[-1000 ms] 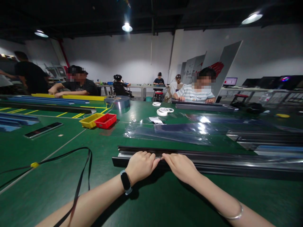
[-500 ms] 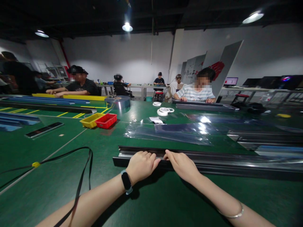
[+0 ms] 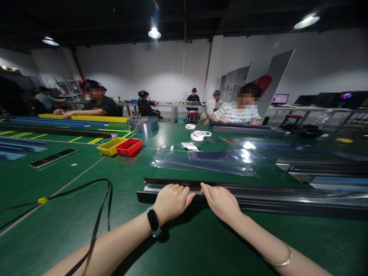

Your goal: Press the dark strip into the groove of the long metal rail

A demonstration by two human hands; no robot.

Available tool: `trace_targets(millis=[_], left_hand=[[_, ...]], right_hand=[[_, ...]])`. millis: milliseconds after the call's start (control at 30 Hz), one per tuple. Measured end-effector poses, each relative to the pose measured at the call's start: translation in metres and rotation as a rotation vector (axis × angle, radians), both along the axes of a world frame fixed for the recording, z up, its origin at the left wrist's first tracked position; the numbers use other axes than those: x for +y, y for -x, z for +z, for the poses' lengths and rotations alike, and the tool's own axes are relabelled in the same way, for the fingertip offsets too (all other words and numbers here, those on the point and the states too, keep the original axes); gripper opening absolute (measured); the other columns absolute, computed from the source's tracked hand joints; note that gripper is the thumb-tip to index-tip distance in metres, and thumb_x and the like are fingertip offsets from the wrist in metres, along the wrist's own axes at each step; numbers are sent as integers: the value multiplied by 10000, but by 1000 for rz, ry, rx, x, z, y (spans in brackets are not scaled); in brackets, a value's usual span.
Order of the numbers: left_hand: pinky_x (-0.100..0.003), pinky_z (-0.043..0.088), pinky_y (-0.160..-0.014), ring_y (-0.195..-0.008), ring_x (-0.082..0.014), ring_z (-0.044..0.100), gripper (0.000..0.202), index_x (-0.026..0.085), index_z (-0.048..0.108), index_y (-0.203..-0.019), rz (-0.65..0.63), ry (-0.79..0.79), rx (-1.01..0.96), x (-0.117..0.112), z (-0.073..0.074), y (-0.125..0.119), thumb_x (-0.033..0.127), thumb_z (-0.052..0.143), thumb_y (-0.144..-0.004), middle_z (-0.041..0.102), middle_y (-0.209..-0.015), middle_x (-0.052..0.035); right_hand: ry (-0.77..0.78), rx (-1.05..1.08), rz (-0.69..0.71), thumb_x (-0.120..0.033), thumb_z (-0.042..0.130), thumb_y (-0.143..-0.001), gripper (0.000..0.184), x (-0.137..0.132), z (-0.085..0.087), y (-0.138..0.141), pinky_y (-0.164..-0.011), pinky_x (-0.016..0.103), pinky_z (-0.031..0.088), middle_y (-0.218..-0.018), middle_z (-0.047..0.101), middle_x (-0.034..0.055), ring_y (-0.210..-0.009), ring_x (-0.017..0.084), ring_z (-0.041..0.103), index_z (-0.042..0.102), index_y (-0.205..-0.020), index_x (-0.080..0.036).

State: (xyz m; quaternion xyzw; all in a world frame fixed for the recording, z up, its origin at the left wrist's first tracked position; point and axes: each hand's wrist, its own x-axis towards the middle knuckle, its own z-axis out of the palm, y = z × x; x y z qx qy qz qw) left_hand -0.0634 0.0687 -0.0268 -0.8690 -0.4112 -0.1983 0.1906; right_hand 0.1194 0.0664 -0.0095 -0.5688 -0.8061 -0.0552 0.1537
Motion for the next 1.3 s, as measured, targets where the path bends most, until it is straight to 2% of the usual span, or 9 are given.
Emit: trace_targets(millis=[300,600,767,900,1300], left_hand=[[-304,365,-558,-609,-172,536,311,178,490,-709,7,11,7,0,1,-1,347,294,-882,565,-623,-22],[-300,362,-565,-611,-170,534,311,177,485,-702,8,10,5,0,-1,0,349,298,-881,560,-616,-23],[-301,355,-561,-609,-169,529,305,179,486,-707,1,5,3,1,-1,0,350,302,-881,556,-620,-20],[-299,347,-554,-606,-166,523,291,175,489,-711,-11,-24,-10,1,-1,0,346,320,-876,549,-622,-21],[-287,332,-538,-574,-158,517,293,180,480,-691,-19,-60,-9,3,-5,1,350,326,-874,544,-593,-14]], right_hand=[[-64,-106,66,-338,194,-896,431,1,0,1,-483,229,301,-622,636,4,-576,136,596,583,-743,-229],[-90,13,72,-317,208,-898,417,-1,-2,0,-531,219,319,-657,632,-11,-610,110,585,571,-717,-220],[-116,-51,155,-323,242,-892,409,0,-2,0,-527,233,297,-609,608,-14,-602,116,574,584,-694,-218],[-124,-38,136,-361,231,-891,469,0,-2,2,-519,237,285,-590,594,-9,-560,107,554,580,-619,-208],[-211,-122,120,-322,257,-887,449,1,-10,2,-492,244,257,-550,588,9,-526,117,547,599,-626,-194]])
